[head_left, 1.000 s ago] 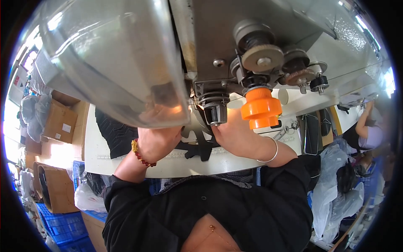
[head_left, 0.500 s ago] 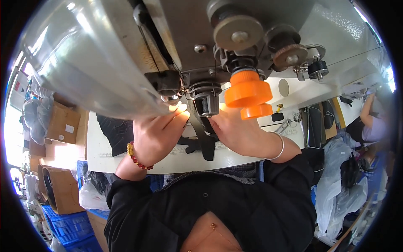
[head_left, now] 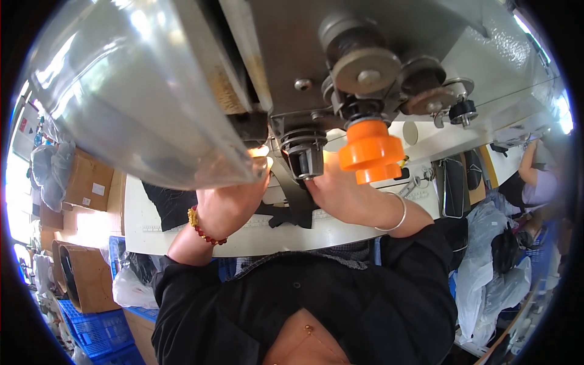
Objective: Aligning, feeding, and processing footwear components into a manufacturing machine.
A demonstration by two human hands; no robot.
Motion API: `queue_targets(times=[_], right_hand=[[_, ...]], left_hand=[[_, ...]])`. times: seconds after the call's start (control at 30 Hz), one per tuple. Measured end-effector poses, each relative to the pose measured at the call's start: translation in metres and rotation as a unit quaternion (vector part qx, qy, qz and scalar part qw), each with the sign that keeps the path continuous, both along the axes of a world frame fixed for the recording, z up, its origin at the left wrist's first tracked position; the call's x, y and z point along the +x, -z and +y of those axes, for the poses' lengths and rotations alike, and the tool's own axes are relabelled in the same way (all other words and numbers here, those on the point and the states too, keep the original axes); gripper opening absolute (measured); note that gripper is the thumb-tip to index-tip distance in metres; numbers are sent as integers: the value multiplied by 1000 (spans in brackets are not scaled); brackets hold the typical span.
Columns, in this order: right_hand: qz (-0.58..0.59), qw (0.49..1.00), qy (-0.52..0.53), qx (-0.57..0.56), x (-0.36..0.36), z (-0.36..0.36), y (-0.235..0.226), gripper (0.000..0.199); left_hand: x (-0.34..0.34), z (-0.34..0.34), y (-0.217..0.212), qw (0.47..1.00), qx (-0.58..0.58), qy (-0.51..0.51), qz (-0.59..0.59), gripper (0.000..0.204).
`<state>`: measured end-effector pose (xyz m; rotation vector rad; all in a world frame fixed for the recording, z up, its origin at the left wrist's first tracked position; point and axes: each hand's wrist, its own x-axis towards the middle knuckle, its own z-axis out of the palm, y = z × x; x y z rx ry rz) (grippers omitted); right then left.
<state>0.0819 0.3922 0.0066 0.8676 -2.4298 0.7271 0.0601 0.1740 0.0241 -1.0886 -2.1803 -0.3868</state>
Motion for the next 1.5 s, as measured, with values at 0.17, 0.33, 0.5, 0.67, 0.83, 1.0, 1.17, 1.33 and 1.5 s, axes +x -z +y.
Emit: queue_targets(times=[0.17,0.33,0.5,0.67,0.83,1.0,1.17,1.33,1.5], right_hand=[[8,1000,11,-17,-8,-2,13,12],[25,999,25,-29,-9,-4,13,12],[54,998,26,23,0,5,-10,19],[133,986,5,99,3,12,-29,29],[185,976,-65,98,-4,12,-23,26],[190,974,-71,101,-5,13,-20,27],[201,973,-87,78,-9,11,-15,24],[220,970,-64,83,-12,6,-11,20],[200,977,-51,54,-15,2,3,20]], left_hand=[[-2,-3,4,999,-14,-38,25,17],[-1,-3,-1,998,-11,-56,-18,17],[-2,-5,1,998,-22,-54,24,18],[-4,-10,5,997,50,-53,-19,20],[0,-5,1,996,62,-17,-59,31],[4,-4,5,999,17,-11,-31,30],[1,-6,13,1000,19,-8,2,26],[-4,-11,20,1000,3,-19,12,23],[-6,-6,19,999,22,2,33,23]])
